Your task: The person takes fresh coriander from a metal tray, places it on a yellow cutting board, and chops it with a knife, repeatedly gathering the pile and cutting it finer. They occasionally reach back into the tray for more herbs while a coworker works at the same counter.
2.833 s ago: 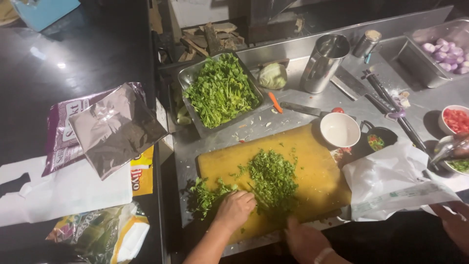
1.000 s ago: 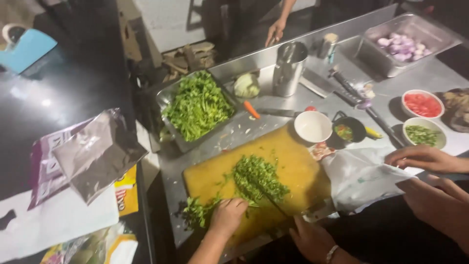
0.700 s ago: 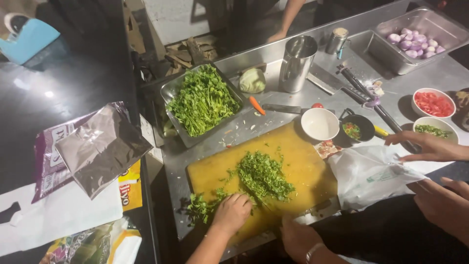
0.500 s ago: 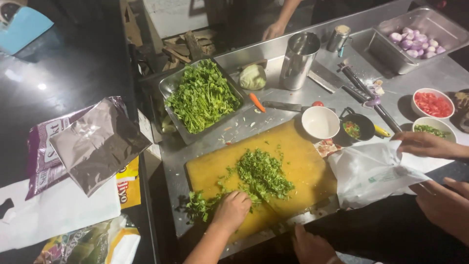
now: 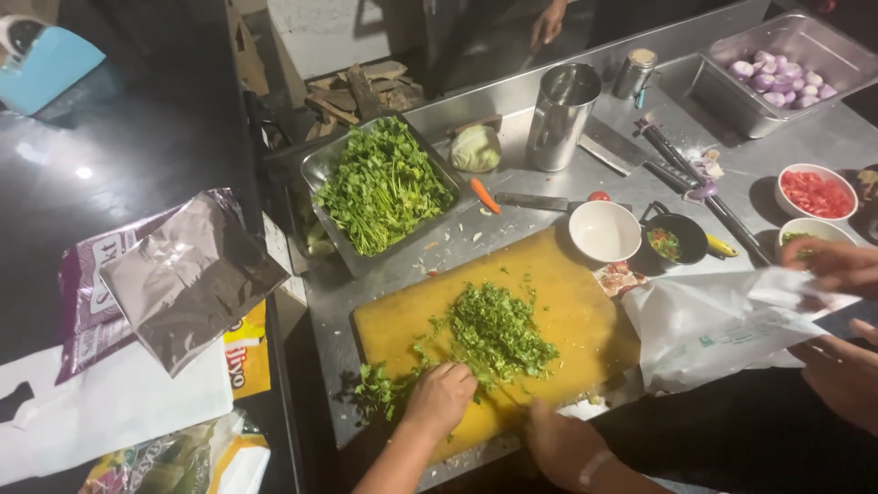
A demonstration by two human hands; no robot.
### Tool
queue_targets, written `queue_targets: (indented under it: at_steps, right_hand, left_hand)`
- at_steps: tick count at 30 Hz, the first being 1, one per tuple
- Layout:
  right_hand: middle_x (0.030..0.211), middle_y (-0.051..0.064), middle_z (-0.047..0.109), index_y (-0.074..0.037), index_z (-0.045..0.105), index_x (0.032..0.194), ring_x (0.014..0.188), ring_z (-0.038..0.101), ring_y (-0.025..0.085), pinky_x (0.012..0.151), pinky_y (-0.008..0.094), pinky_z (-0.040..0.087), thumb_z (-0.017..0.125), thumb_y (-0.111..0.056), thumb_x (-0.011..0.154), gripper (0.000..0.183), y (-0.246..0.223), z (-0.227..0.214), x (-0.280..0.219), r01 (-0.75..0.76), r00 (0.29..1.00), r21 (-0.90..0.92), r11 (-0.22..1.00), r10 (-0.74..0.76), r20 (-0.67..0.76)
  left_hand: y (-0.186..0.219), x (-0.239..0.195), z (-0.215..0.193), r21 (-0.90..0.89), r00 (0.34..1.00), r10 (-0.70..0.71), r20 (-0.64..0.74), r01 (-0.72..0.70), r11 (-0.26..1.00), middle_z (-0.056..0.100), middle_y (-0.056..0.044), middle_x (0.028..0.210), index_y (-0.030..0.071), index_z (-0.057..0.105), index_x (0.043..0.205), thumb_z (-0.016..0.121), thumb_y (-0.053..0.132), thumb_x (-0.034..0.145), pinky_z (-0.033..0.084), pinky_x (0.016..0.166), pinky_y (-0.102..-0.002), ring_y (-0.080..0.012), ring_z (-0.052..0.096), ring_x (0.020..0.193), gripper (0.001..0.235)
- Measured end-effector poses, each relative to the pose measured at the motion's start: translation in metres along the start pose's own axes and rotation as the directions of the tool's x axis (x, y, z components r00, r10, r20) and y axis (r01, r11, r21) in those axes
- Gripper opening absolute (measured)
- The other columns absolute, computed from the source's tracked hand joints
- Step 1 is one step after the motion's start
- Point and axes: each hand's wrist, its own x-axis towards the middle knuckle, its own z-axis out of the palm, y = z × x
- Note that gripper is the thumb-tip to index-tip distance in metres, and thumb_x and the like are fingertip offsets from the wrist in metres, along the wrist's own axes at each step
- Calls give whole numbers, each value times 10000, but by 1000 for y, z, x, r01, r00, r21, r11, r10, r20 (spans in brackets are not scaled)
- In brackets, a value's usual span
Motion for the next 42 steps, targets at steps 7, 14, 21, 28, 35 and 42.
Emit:
queue_targets:
  at_steps: [7, 14, 21, 28, 35, 42]
  right_hand:
    - [819, 181, 726, -72, 477, 1108, 802, 736, 391, 717, 523, 578, 460, -285, 987, 246, 50, 23, -14, 37, 999, -82, 996, -38, -11]
    - [764, 159, 715, 18, 521, 1179, 676, 712, 330, 594, 460, 550, 501, -152, 1010, 241, 49, 55, 12, 344, 830, -398, 850, -474, -294]
    - [722, 131, 714, -183, 542, 1072, 732, 758, 340, 671, 520, 604, 631, -414, 944, 279, 52, 45, -35, -131, 988, -191, 973, 111, -110]
    - [827, 196, 711, -112, 552, 1158, 747, 725, 405, 662, 537, 583, 699, -366, 861, 417, 5, -8, -9, 48, 929, -35, 998, -58, -365]
    - [1038, 147, 763, -112, 679, 1177, 1008, 727, 318, 888, 420, 573, 717, -332, 864, 385, -44, -140, -37, 240, 896, 145, 960, -162, -413]
    - [1350, 173, 669, -108, 583, 1341, 1252, 633, 329, 992, 450, 490, 748, -438, 753, 694, 1, -121, -23, 330, 690, -185, 926, -370, -622]
  left_hand:
    - [4, 0, -5, -30, 999, -42, 11, 43, 999, 686, -54, 980, 94, 728, 916, 614, 78, 861, 574, 814, -411, -269, 683, 959, 128]
    - [-17, -6, 21, 34, 997, -56, 57, 54, 998, 716, -31, 1086, 123, 744, 974, 643, 87, 932, 609, 821, -322, -209, 695, 1001, 115]
    - [-5, -12, -2, 64, 999, 38, -8, -38, 997, 736, -64, 1145, 108, 769, 1051, 682, 119, 877, 495, 1032, -439, -255, 655, 1084, 195]
    - [-2, 0, -35, 3, 996, -34, 82, 34, 999, 711, -69, 1000, 96, 753, 944, 596, 87, 832, 474, 997, -425, -280, 636, 1077, 193]
    - [-1, 1, -33, 16, 1000, 19, -16, -19, 1000, 710, -50, 985, 90, 753, 937, 606, 90, 792, 462, 966, -424, -276, 617, 1061, 206]
    - [1, 4, -32, 16, 999, -37, 23, 36, 999, 716, -40, 986, 86, 749, 898, 597, 77, 805, 464, 968, -424, -260, 626, 1043, 179]
